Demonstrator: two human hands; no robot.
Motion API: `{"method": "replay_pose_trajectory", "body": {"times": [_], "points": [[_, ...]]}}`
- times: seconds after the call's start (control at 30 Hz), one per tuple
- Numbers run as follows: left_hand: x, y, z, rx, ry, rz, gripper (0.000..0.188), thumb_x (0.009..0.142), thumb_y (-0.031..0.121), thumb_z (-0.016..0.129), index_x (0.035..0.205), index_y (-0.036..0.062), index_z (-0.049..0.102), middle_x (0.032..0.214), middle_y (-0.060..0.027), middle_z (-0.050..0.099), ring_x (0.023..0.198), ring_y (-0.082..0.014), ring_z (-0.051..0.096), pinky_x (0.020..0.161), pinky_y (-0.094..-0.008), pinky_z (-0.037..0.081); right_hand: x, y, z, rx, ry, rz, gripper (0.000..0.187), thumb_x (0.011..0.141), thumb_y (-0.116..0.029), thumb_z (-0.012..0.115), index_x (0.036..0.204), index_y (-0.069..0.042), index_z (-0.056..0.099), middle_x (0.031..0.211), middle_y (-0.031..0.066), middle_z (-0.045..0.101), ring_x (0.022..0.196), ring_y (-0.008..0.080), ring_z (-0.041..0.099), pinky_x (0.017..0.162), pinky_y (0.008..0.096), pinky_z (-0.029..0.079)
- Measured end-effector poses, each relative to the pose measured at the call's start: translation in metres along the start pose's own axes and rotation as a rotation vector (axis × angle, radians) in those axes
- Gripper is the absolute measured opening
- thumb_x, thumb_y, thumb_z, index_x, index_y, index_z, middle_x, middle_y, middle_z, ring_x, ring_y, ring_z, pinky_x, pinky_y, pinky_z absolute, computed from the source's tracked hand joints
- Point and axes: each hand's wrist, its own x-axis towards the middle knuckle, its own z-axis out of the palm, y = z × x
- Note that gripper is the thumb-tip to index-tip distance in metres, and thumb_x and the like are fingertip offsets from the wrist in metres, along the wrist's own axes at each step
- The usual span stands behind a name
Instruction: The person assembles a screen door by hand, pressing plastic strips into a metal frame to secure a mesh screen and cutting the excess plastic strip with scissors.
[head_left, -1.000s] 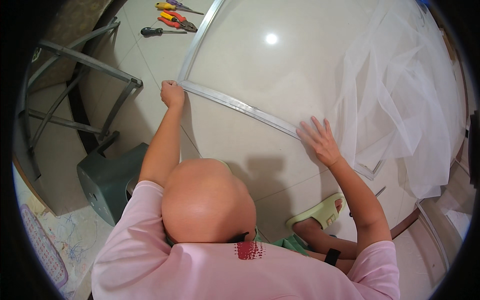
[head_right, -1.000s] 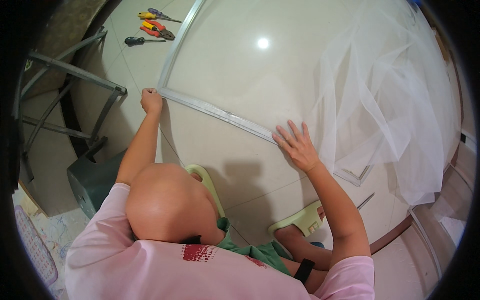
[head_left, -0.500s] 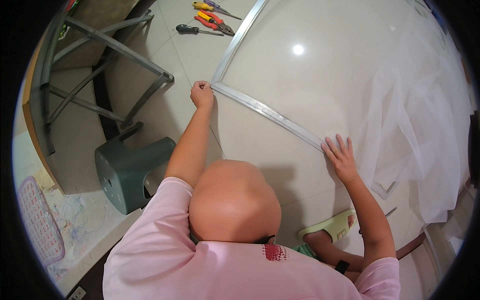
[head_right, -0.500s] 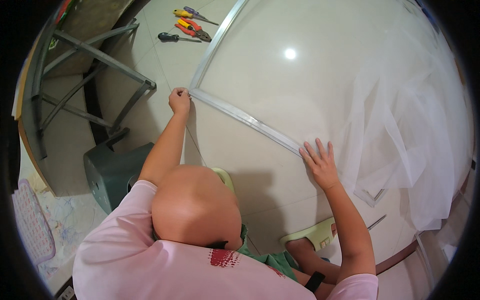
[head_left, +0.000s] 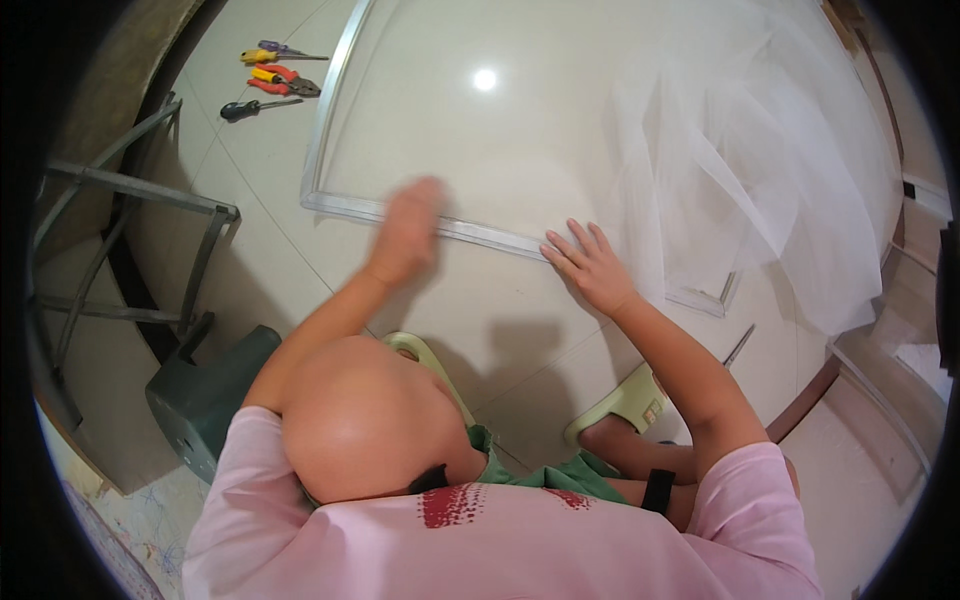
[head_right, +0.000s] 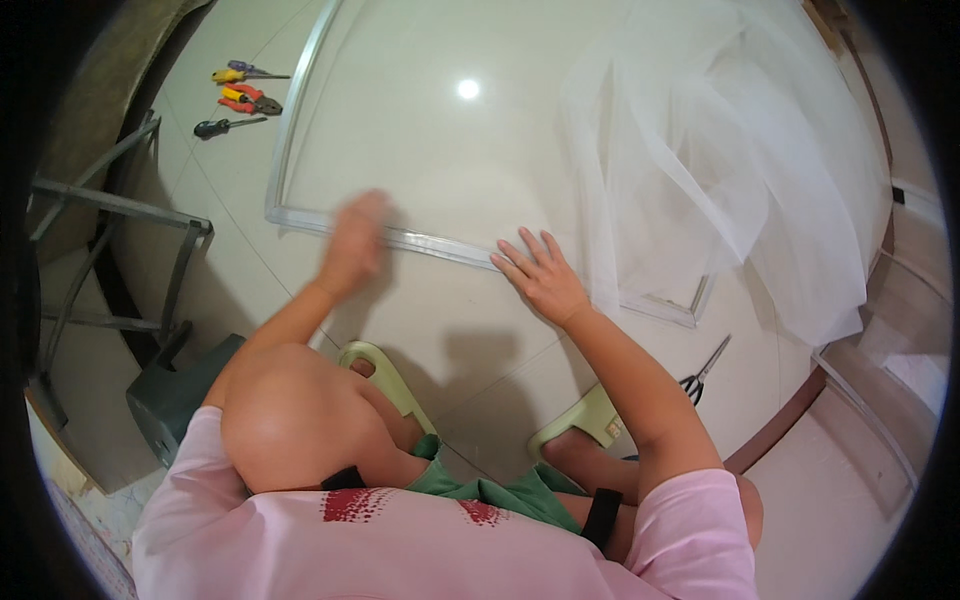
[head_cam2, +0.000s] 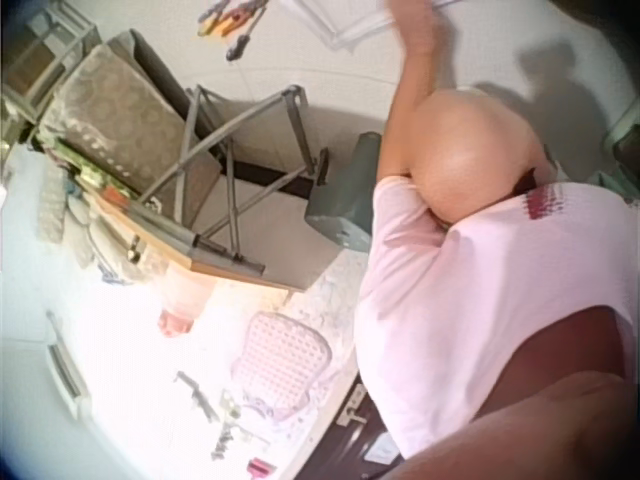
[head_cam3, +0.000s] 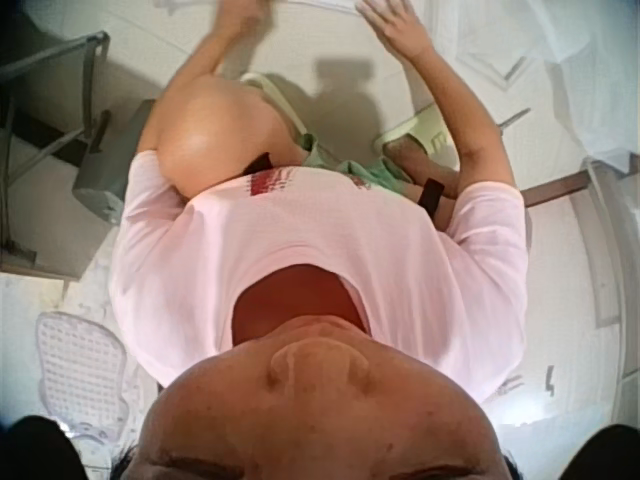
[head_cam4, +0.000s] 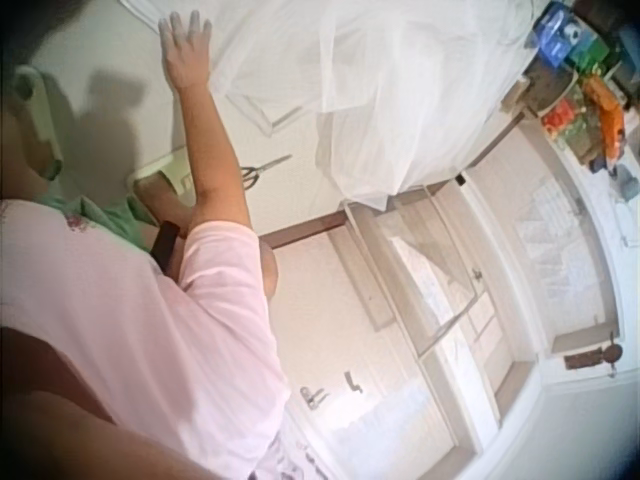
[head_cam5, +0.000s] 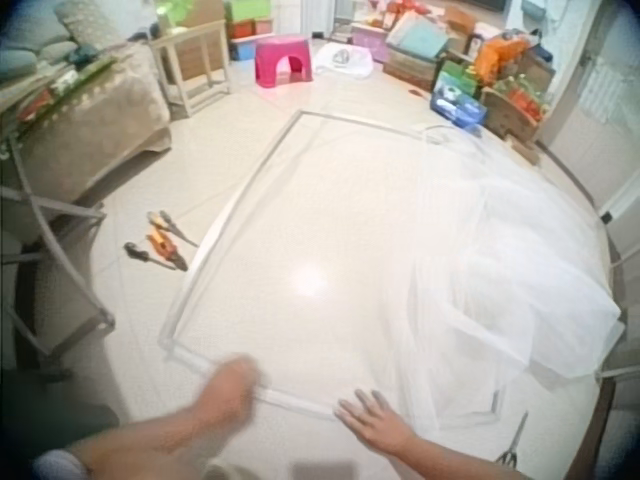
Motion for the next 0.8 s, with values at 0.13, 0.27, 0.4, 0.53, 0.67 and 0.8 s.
{"method": "replay_pose_trajectory", "body": {"times": [0.13, 0.27, 0.4, 0.53, 0.67, 0.8], "points": [[0.011, 0.064, 0.029, -0.01, -0.526, 0.22, 0.069, 0.081, 0.011, 0.058, 0.141, -0.0017, 0.027, 0.15, -0.0143, 0.023, 0.139, -0.0293, 0.022, 0.112, -0.0453, 0.02, -0.007, 0.004, 0.001, -0.025, 0.043, -0.01, 0.048, 0.083, -0.011, 0.055, 0.13, -0.015, 0.051, 0.137, 0.0053, 0.046, 0.127, 0.0345, 0.04, 0.105, 0.0523, 0.032], [-0.003, 0.054, 0.022, 0.182, -0.646, 0.233, 0.077, 0.083, 0.027, 0.062, 0.144, 0.001, 0.023, 0.151, -0.0113, 0.022, 0.141, -0.0254, 0.019, 0.113, -0.0462, 0.017, -0.005, 0.0, 0.004, -0.046, 0.063, -0.012, 0.047, 0.083, -0.012, 0.055, 0.13, -0.014, 0.051, 0.137, 0.0057, 0.047, 0.127, 0.0347, 0.039, 0.105, 0.0515, 0.032], [-0.006, 0.053, 0.027, 0.172, -0.65, 0.198, 0.079, 0.084, 0.033, 0.061, 0.145, 0.0016, 0.021, 0.152, -0.0112, 0.02, 0.141, -0.0259, 0.017, 0.114, -0.0461, 0.015, -0.004, -0.002, 0.005, -0.041, 0.05, -0.014, 0.048, 0.083, -0.012, 0.056, 0.131, -0.012, 0.049, 0.137, 0.0072, 0.045, 0.126, 0.0352, 0.04, 0.103, 0.0499, 0.034], [-0.01, 0.048, 0.028, 0.154, -0.637, 0.215, 0.08, 0.086, 0.04, 0.057, 0.145, 0.0023, 0.019, 0.152, -0.0119, 0.02, 0.141, -0.0268, 0.017, 0.114, -0.0465, 0.014, -0.007, -0.005, 0.001, 0.004, 0.059, -0.023, 0.049, 0.082, -0.006, 0.053, 0.131, -0.005, 0.048, 0.136, 0.0117, 0.047, 0.124, 0.033, 0.044, 0.105, 0.0471, 0.034], [-0.007, 0.044, 0.028, 0.145, -0.625, 0.248, 0.078, 0.088, 0.041, 0.054, 0.146, 0.0024, 0.019, 0.152, -0.0116, 0.02, 0.141, -0.0269, 0.017, 0.114, -0.0466, 0.014, -0.019, -0.004, 0.003, 0.0, 0.044, -0.01, 0.049, 0.081, -0.004, 0.052, 0.13, -0.002, 0.047, 0.135, 0.0125, 0.047, 0.124, 0.0317, 0.044, 0.105, 0.0456, 0.034], [-0.008, 0.041, 0.024, 0.146, -0.649, 0.246, 0.075, 0.09, 0.039, 0.052, 0.146, 0.0029, 0.017, 0.153, -0.0101, 0.019, 0.142, -0.0264, 0.016, 0.114, -0.0466, 0.012, -0.017, -0.01, 0.009, 0.041, 0.06, 0.038, 0.051, 0.081, -0.002, 0.051, 0.132, -0.002, 0.045, 0.137, 0.0127, 0.045, 0.126, 0.0321, 0.043, 0.106, 0.0461, 0.033]]}}
